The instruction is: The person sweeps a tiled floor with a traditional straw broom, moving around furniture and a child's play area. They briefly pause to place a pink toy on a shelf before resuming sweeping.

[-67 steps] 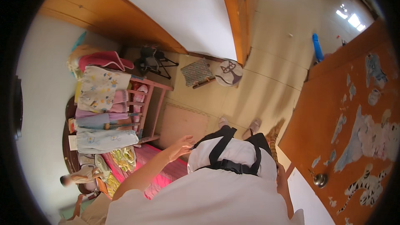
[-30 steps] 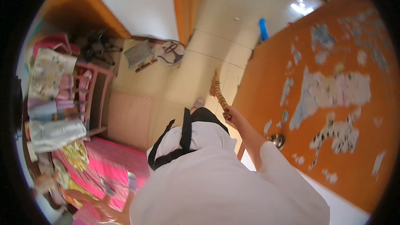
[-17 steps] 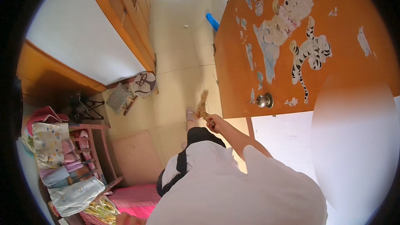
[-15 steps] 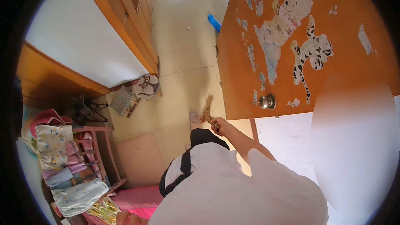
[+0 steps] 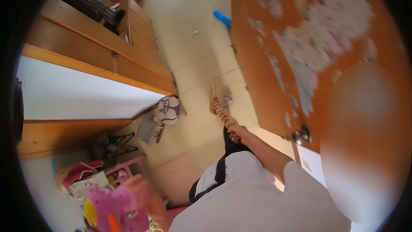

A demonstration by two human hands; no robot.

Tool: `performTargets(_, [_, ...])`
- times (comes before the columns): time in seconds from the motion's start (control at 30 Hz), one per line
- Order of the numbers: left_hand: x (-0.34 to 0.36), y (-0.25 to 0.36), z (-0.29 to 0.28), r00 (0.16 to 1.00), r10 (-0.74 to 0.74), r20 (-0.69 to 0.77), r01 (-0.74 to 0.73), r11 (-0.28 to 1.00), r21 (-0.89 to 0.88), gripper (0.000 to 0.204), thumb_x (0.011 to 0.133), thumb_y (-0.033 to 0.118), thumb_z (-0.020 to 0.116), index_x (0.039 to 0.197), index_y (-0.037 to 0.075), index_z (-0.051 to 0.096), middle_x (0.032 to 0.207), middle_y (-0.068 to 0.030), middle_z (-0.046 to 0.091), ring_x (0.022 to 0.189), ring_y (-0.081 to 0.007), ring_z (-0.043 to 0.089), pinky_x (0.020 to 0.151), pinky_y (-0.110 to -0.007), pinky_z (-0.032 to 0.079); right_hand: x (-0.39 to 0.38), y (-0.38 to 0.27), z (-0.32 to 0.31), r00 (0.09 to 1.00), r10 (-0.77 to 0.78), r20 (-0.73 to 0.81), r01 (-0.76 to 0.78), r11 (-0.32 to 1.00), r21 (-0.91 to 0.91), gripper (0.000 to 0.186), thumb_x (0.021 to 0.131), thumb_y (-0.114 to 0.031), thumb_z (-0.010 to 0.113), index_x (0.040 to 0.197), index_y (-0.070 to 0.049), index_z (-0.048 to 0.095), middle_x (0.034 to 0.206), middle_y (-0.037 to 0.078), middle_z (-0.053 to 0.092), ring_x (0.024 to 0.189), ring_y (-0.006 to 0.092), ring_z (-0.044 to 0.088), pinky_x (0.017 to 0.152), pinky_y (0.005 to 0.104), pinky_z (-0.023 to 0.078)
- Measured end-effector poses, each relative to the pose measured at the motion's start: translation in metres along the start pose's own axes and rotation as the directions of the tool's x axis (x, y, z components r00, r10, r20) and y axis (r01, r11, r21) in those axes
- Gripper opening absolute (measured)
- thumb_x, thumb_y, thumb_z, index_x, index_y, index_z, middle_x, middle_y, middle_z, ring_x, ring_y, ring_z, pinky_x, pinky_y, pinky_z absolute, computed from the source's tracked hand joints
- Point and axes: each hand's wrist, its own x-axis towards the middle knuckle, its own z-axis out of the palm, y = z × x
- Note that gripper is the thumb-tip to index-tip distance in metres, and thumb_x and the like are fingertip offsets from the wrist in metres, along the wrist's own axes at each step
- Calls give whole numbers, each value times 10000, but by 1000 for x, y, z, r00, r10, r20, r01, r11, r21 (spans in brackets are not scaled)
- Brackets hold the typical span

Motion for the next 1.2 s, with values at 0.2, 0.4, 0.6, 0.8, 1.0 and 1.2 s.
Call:
performTargets(0.2, [196,-61,8,996,-76,-51,80,994,81,248,783,155,610,997,70,517,1014,-63,471,917,-221,472,564,-279,557,91,-103,7,992,110,62,-94,972,-215,146,727,-146,604,782,-105,475,523,42,451,357,173,424,293,307,281])
performTargets(0.4, [366,-105,5,971,-227,-77,229,973,20,258,771,111,631,1001,65,527,1060,-73,469,957,-255,477,549,-289,577,248,-178,-55,961,-160,-224,58,913,-404,131,635,-124,642,674,-31,558,596,118,572,464,220,547,379,359,408])
performTargets(0.6, [469,-106,6,932,-358,-48,362,922,137,280,800,189,616,1027,54,524,1050,-60,479,947,-263,517,560,-309,576,233,-343,-27,925,-184,-332,101,962,-253,107,601,-17,634,646,-3,538,496,76,462,342,160,424,306,313,316])
performTargets(0.8, [569,-113,4,880,-472,-48,475,878,62,217,800,181,577,979,86,500,1010,-22,469,897,-191,538,621,-338,530,212,-358,-22,866,-329,-376,251,937,-244,435,655,-60,598,1084,-86,533,546,46,468,354,146,420,315,316,348])
performTargets(1.0, [668,-90,20,824,-564,-57,565,825,3,237,822,237,556,1001,106,471,1026,-19,478,897,-199,539,692,-401,481,120,-309,-20,875,-103,-474,121,993,7,396,685,-108,589,1080,-107,559,611,54,509,426,139,469,322,285,372])
performTargets(1.2, [741,-50,35,857,-495,-140,502,865,14,248,842,252,531,996,74,452,1031,-55,482,905,-247,539,577,-386,498,129,-289,13,885,360,-296,-114,782,612,83,731,-97,540,744,-69,462,512,51,462,364,154,444,289,263,350])
